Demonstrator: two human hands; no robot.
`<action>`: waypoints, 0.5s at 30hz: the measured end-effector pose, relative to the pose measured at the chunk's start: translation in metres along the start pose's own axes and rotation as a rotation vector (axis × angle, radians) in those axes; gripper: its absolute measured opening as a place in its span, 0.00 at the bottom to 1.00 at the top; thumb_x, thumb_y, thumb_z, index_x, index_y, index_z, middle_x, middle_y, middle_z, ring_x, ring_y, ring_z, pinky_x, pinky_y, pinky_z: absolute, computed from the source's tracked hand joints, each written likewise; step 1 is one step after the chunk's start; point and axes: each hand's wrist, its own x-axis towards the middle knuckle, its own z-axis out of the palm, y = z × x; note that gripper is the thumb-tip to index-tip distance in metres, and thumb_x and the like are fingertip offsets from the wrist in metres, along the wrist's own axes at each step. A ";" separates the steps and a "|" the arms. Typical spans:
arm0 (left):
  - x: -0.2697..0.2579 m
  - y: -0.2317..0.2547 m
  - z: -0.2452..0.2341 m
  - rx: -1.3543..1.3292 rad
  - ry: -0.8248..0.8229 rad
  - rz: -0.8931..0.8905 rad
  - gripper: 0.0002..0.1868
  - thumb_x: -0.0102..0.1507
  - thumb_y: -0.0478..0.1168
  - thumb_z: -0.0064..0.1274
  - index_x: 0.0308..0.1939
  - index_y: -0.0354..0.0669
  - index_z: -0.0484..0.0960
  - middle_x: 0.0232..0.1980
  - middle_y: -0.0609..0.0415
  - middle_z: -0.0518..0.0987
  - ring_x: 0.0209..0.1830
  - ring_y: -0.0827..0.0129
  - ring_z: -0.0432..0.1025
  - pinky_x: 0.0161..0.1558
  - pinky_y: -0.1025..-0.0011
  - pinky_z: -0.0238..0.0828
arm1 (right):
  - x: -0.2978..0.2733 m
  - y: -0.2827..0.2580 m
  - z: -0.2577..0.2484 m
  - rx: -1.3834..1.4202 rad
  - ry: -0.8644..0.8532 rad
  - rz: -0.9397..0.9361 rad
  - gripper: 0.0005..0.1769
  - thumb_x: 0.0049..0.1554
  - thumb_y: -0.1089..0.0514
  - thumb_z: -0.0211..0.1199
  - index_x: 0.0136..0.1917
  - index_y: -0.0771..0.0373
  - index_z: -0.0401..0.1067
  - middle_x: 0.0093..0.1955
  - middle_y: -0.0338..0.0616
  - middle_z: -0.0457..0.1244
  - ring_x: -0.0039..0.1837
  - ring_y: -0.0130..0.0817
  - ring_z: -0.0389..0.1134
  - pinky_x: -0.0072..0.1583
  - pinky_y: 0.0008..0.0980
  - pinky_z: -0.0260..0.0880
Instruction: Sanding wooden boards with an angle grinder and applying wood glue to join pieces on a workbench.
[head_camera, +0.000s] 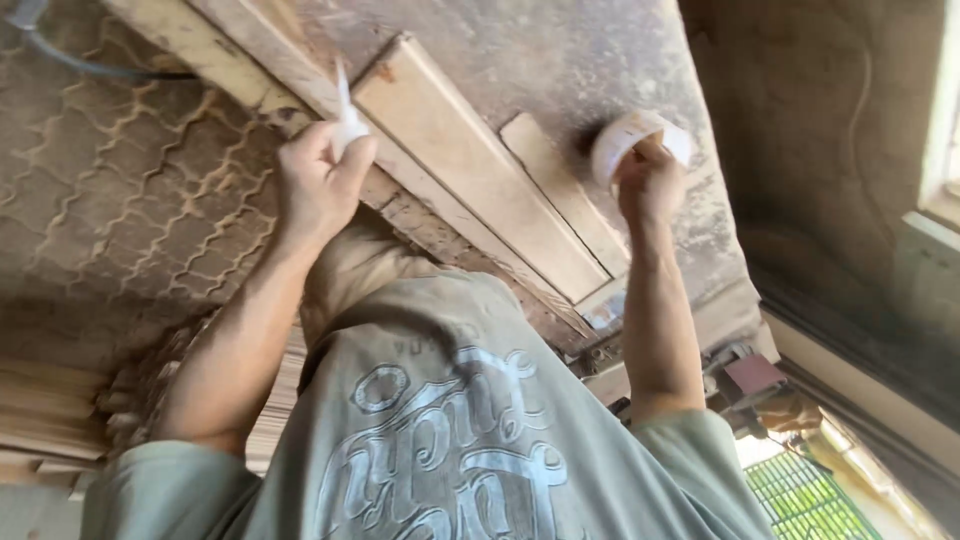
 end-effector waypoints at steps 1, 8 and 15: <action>-0.005 -0.010 0.010 -0.015 -0.009 0.005 0.17 0.66 0.33 0.68 0.27 0.31 0.77 0.26 0.37 0.77 0.30 0.55 0.78 0.34 0.63 0.73 | 0.004 0.026 0.013 -0.011 0.011 0.011 0.05 0.55 0.49 0.67 0.45 0.39 0.82 0.36 0.40 0.69 0.41 0.47 0.74 0.46 0.47 0.77; -0.019 -0.010 0.004 -0.088 0.103 -0.076 0.15 0.64 0.37 0.67 0.28 0.33 0.79 0.25 0.40 0.79 0.27 0.58 0.78 0.31 0.62 0.73 | 0.005 -0.007 -0.009 -0.016 0.069 -0.148 0.09 0.56 0.55 0.61 0.40 0.45 0.81 0.34 0.41 0.68 0.41 0.47 0.74 0.46 0.44 0.75; -0.020 -0.022 -0.008 -0.140 0.081 -0.127 0.17 0.67 0.42 0.66 0.29 0.35 0.80 0.24 0.44 0.76 0.24 0.64 0.73 0.29 0.70 0.70 | -0.044 -0.132 -0.027 0.494 0.254 -0.569 0.12 0.55 0.70 0.71 0.48 0.55 0.81 0.43 0.42 0.65 0.48 0.41 0.67 0.55 0.32 0.67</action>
